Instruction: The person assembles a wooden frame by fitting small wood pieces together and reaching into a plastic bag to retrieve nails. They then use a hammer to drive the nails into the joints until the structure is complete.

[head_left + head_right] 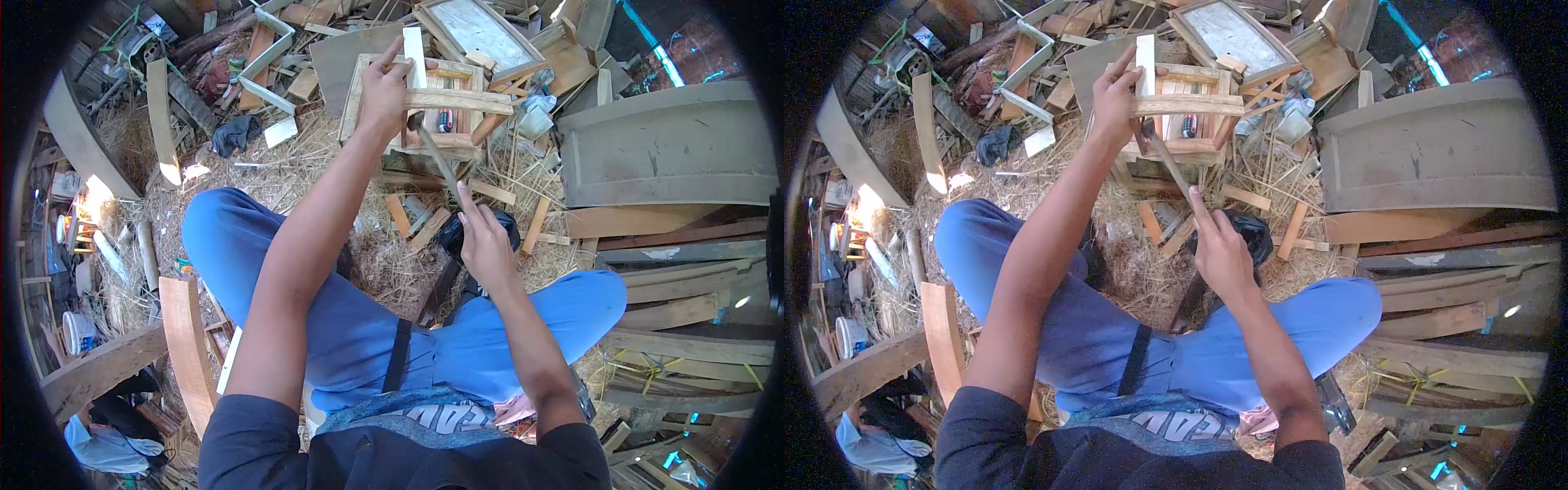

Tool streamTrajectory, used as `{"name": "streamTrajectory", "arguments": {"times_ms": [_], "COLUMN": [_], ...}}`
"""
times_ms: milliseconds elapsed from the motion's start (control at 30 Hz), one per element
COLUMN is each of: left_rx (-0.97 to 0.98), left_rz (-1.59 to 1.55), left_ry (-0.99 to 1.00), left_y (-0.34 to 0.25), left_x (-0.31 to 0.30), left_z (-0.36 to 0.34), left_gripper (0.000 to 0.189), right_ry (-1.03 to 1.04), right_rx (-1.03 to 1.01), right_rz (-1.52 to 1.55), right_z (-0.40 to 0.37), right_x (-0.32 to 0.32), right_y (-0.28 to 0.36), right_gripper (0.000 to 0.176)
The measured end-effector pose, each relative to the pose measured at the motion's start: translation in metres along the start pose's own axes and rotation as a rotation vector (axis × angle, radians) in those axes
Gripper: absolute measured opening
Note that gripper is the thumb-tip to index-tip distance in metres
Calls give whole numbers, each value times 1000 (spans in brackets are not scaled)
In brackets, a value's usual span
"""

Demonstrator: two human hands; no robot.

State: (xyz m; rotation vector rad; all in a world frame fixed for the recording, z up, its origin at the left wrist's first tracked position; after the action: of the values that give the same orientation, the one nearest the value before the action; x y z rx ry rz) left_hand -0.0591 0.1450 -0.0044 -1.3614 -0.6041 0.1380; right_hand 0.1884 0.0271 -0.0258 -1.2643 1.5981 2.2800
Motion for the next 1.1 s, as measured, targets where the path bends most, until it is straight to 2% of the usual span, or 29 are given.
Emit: {"name": "streamTrajectory", "arguments": {"times_ms": [100,200,333,400,533,633,733,800,933,1000,1100], "left_rx": [7,12,7,24,-3,11,10,-10,20,-40,6], "left_rz": [-13,-4,-19,13,-20,-41,12,-39,31,-50,-56], "left_ry": [11,-16,10,-12,12,6,14,-1,7,-6,26], "left_y": [2,-1,2,-1,6,-1,3,4,-2,4,5], "left_x": [1,0,2,0,0,2,0,0,1,1,0], "left_z": [0,3,0,1,3,4,0,3,-1,-1,7], "left_gripper": [53,53,52,53,54,54,54,53,52,50,54], "right_ry": [68,19,69,50,-28,82,-23,81,-7,100,130], "right_rx": [70,-33,24,5,-29,12,-39,21,5,75,49], "right_rz": [-102,-68,-144,-71,-20,-73,-8,-81,-4,-52,-52], "right_z": [2,2,-1,3,-1,6,-1,3,0,-2,-10], "right_x": [8,2,7,2,0,5,-2,6,-2,5,-15], "right_y": [-8,-4,-8,-3,0,-2,5,-6,3,-9,-6], "right_gripper": [58,68,68,59,58,59,58,57,56,57,61]}}
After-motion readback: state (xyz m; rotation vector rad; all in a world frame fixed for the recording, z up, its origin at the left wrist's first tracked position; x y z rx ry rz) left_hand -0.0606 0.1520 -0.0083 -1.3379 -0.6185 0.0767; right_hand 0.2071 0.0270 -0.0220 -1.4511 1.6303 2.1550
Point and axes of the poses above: each hand's wrist, its own z-axis towards the middle knuckle, its own x-axis out of the palm, y = z × x, the point moved 10 cm from there along z, towards the middle knuckle, and after that the axes turned 9 degrees about z, right-handed, at the moved point
